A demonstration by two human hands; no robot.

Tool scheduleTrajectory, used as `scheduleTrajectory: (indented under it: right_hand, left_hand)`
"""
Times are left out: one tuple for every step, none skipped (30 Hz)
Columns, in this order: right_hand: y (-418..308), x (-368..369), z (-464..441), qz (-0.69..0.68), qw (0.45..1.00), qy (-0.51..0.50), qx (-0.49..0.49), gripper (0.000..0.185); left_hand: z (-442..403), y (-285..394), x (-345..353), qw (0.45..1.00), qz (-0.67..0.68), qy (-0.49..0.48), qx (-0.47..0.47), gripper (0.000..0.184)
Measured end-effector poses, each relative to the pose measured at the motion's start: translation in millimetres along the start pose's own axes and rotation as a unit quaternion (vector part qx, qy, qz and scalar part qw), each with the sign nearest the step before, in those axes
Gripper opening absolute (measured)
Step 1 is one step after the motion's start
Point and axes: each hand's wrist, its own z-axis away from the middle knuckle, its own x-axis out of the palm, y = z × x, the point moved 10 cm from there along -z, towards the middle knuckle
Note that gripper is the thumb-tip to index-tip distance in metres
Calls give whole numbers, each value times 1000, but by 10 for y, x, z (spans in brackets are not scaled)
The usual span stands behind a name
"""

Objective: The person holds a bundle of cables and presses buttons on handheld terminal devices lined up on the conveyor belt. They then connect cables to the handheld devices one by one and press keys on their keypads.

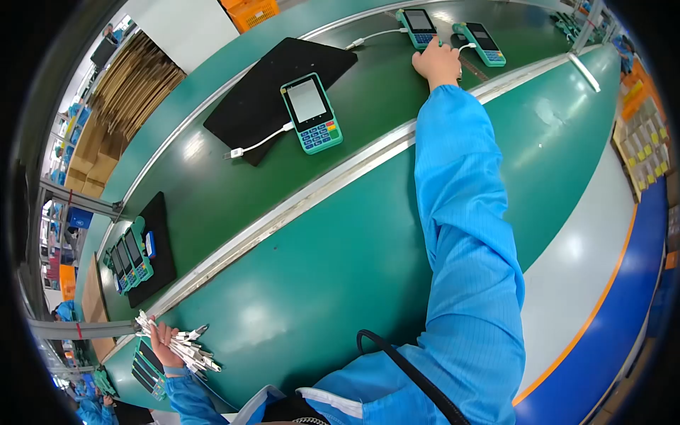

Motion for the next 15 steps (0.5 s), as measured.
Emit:
scheduleTrajectory:
  right_hand:
    - [27,6,-33,-13,1000,3,4,68]
    - [31,16,-70,-13,1000,1,4,68]
    - [38,43,-110,-18,1000,-14,13,67]
    - [50,76,-136,-23,999,-29,22,67]
    - [58,73,-133,-28,999,-28,26,66]
    - [58,68,-111,-29,999,-27,27,66]
    - [72,57,-96,-33,999,-21,31,66]
    - [67,27,-85,-38,999,-14,34,67]
    - [47,-10,-68,-38,999,-11,30,67]
    - [49,-23,-57,-40,999,-5,29,67]
    - [57,31,-84,-43,999,2,26,67]
    - [17,-6,-74,-30,998,52,5,67]
    - [-74,-152,6,-57,994,92,-5,67]
    - [-169,-271,121,-86,987,131,-19,66]
    - [-390,-485,296,-76,972,206,-88,65]
  left_hand:
    - [-9,4,8,1000,4,-14,-2,30]
    - [-15,16,1,1000,8,-29,-4,31]
    - [-16,23,-59,1000,5,-14,0,34]
    - [-12,22,-68,1000,4,-15,-1,34]
    - [-13,26,-79,1000,5,-16,-3,34]
    - [-21,31,-95,1000,6,-18,-4,33]
    - [-33,33,-82,1000,7,-18,-3,33]
    - [-37,30,-106,1000,-3,-4,-1,33]
    - [-22,26,-147,1000,-13,11,1,32]
    - [-33,25,-198,1000,-7,3,6,33]
    - [-53,29,-209,1000,-4,-4,10,27]
    - [-51,38,-236,1000,-1,-10,13,21]
    - [-107,16,-401,999,9,-38,17,7]
    - [-79,29,-354,1000,-10,-10,20,12]
    - [-59,54,-251,999,-32,-19,24,11]
